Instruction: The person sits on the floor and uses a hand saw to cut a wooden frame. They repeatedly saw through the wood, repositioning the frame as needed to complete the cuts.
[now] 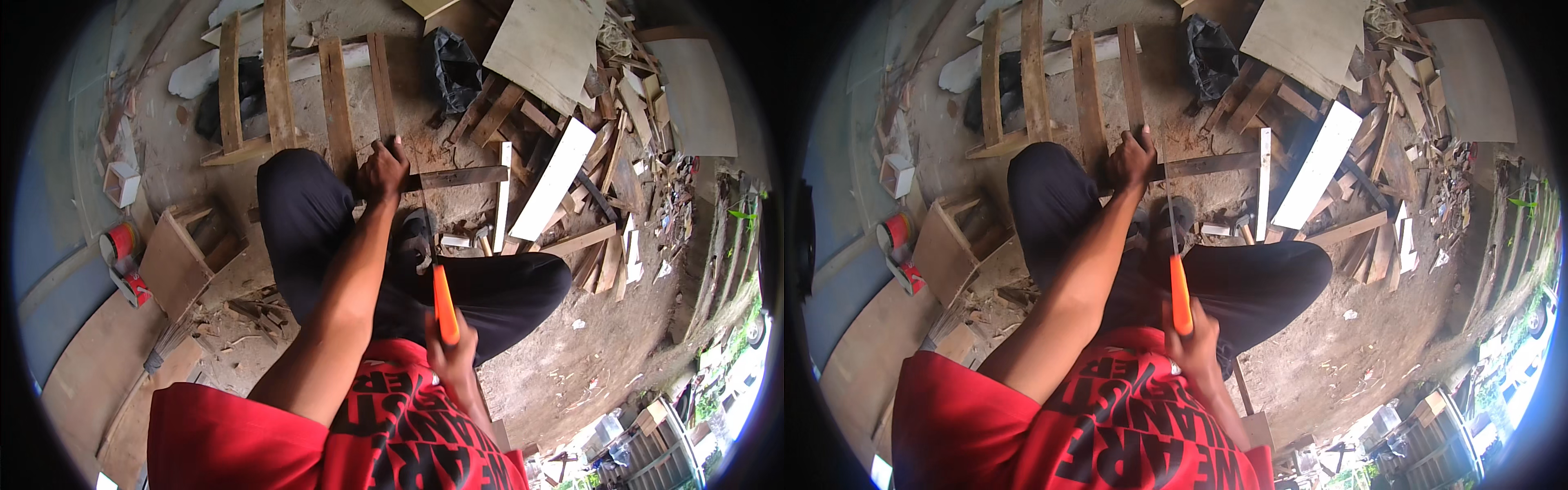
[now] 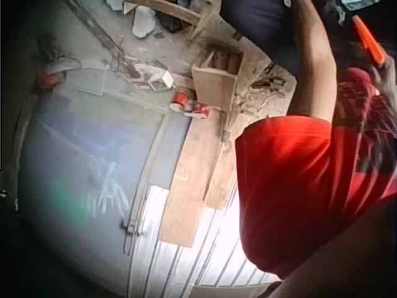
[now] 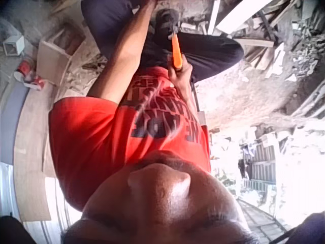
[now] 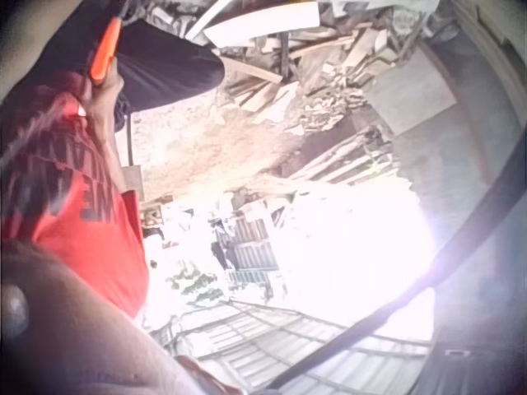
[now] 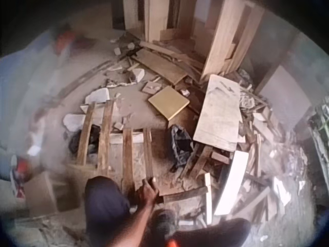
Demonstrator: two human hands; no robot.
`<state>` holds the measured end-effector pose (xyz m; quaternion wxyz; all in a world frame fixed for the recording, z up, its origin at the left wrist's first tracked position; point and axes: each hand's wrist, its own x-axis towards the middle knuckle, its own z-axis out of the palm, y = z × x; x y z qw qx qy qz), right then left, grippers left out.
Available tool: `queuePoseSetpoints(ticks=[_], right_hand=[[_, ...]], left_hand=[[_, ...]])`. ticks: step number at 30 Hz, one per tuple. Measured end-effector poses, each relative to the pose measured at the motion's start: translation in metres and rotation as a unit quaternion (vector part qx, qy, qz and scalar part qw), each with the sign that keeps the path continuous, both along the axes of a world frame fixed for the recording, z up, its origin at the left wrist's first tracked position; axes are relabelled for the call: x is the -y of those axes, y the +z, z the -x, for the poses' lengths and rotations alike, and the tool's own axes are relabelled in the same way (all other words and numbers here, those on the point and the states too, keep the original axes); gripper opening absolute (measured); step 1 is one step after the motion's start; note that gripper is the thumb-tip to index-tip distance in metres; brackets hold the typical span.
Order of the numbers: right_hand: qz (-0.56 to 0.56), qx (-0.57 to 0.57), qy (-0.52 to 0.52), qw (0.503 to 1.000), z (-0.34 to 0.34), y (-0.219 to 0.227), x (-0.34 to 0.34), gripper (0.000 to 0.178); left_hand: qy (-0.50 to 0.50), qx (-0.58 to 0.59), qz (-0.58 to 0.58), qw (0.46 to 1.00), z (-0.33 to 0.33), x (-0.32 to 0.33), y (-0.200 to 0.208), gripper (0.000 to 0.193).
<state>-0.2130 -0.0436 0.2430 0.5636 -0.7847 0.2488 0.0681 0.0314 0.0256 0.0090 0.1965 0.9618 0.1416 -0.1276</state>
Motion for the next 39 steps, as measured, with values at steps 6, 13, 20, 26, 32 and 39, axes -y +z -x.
queuePoseSetpoints(ticks=[6,13,20,26,32,39], right_hand=[[0.002,-0.023,-0.039,0.999,0.015,0.016,0.004,0.009],[0.024,0.045,-0.035,0.998,-0.129,-0.105,0.009,0.02],[0.013,0.07,-0.015,0.997,-0.057,-0.074,-0.002,0.01],[0.016,-0.064,-0.053,0.996,0.044,0.017,-0.001,0.019],[0.002,-0.014,-0.02,1.0,-0.046,-0.041,0.013,0.018],[-0.002,0.033,-0.055,0.998,-0.114,-0.108,0.004,0.026]], left_hand=[[-0.023,0.033,-0.008,0.999,0.001,0.008,-0.002,0.056],[-0.034,-0.037,0.021,0.998,-0.004,0.012,0.023,0.056],[0.0,0.004,0.016,1.0,-0.003,0.001,0.015,0.057],[-0.03,0.058,-0.02,0.998,-0.003,0.008,-0.002,0.051],[-0.016,0.074,-0.039,0.996,0.002,0.0,0.008,0.048],[0.021,-0.054,0.04,0.998,-0.004,0.008,0.026,0.059]])
